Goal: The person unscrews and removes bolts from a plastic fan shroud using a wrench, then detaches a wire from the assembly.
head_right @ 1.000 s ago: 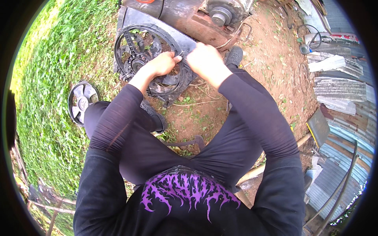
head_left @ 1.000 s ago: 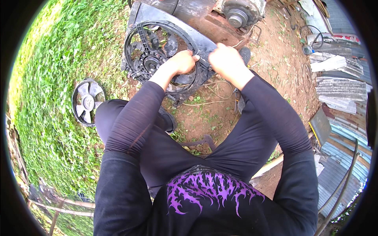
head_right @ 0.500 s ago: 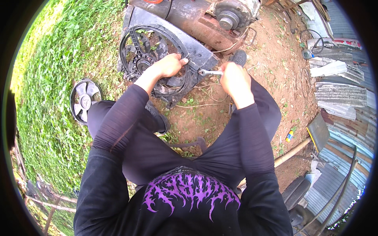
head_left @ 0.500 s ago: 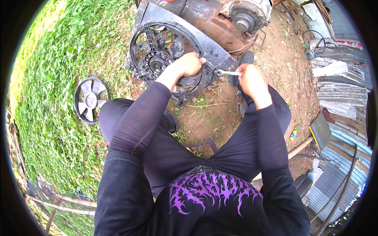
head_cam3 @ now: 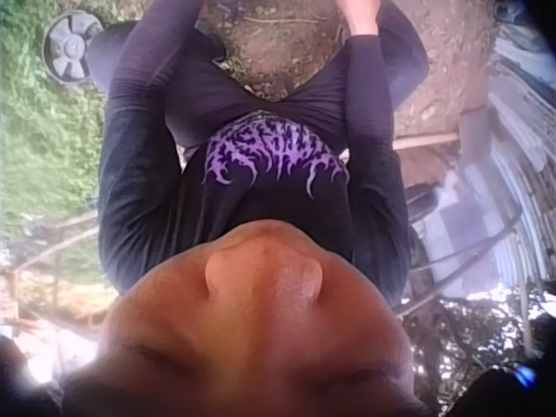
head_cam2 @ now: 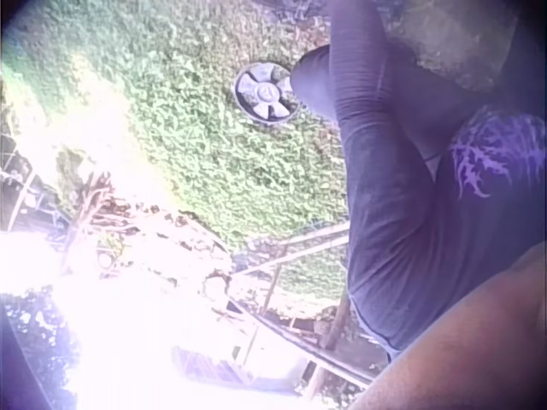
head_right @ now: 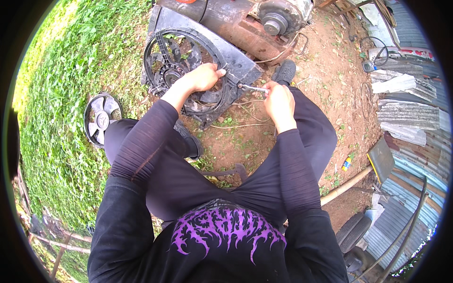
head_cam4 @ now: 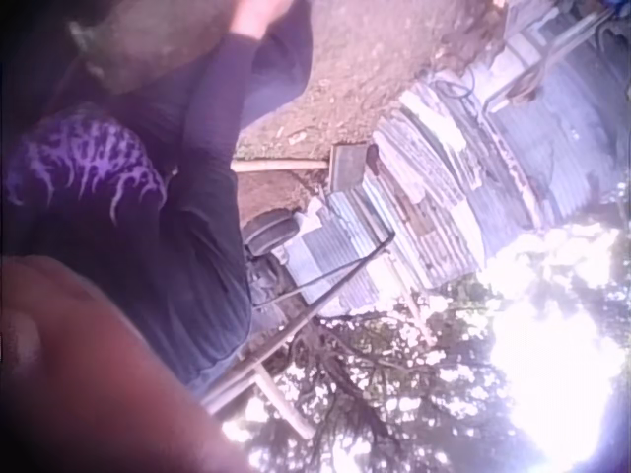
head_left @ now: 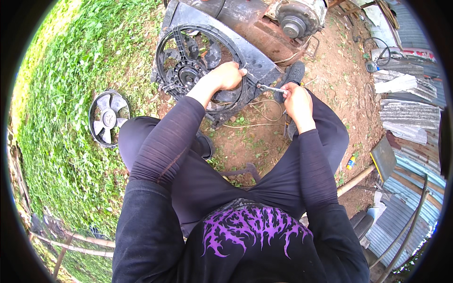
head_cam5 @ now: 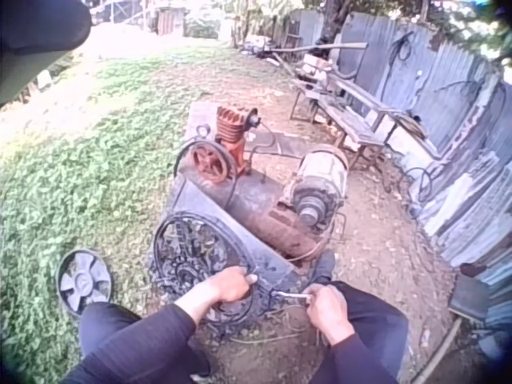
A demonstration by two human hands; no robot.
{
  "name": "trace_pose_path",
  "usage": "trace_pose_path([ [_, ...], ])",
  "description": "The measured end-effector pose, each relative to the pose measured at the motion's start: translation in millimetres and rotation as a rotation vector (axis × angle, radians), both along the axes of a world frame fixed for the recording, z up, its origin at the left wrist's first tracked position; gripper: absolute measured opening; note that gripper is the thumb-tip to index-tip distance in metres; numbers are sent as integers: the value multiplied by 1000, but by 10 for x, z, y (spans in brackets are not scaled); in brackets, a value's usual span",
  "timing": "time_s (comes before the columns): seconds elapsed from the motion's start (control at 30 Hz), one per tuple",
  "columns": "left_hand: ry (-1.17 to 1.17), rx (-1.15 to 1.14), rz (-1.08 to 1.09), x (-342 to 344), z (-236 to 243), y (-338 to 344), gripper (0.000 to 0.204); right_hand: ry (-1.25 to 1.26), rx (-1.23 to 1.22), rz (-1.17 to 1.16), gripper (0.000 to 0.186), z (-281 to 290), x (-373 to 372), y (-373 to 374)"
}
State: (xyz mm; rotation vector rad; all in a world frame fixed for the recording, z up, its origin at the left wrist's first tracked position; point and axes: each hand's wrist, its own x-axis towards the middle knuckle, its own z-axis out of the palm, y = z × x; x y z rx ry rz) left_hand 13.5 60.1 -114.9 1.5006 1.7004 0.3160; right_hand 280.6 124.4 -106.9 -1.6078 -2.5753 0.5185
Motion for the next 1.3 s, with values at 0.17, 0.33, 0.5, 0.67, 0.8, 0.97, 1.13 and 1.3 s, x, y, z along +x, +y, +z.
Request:
trace_pose_path([
  [0.17, -25, -11, 54, 1, -98, 11, 55, 32, 8, -2, 13, -123, 28, -29],
  [0.33, -21, -14, 60, 18, -78, 6, 55, 51, 171, 136, 12, -85, 3, -3],
  [0.5, -34, -36, 96, 19, -108, 32, 54, -55, 378, 459, 12, 161, -278, 130],
  [0.67, -15, -32, 87, 19, -117, 33, 52, -210, 566, 964, 12, 300, -954, 195],
  [0.8, -40, -27, 134, 19, -155, 37, 52, -241, 475, 1088, 11, 544, -1153, 416],
  [0.97, -58, -60, 135, -8, -152, 14, 52, -25, 554, 676, 8, 701, -694, 400],
  [1.13, -69, -26, 128, 7, -220, 47, 52, -106, 37, 83, 17, 403, -54, -66],
  [1.3, -2, 24, 59, 5, -126, 5, 51, -15, -79, -85, 17, 19, 94, -188],
])
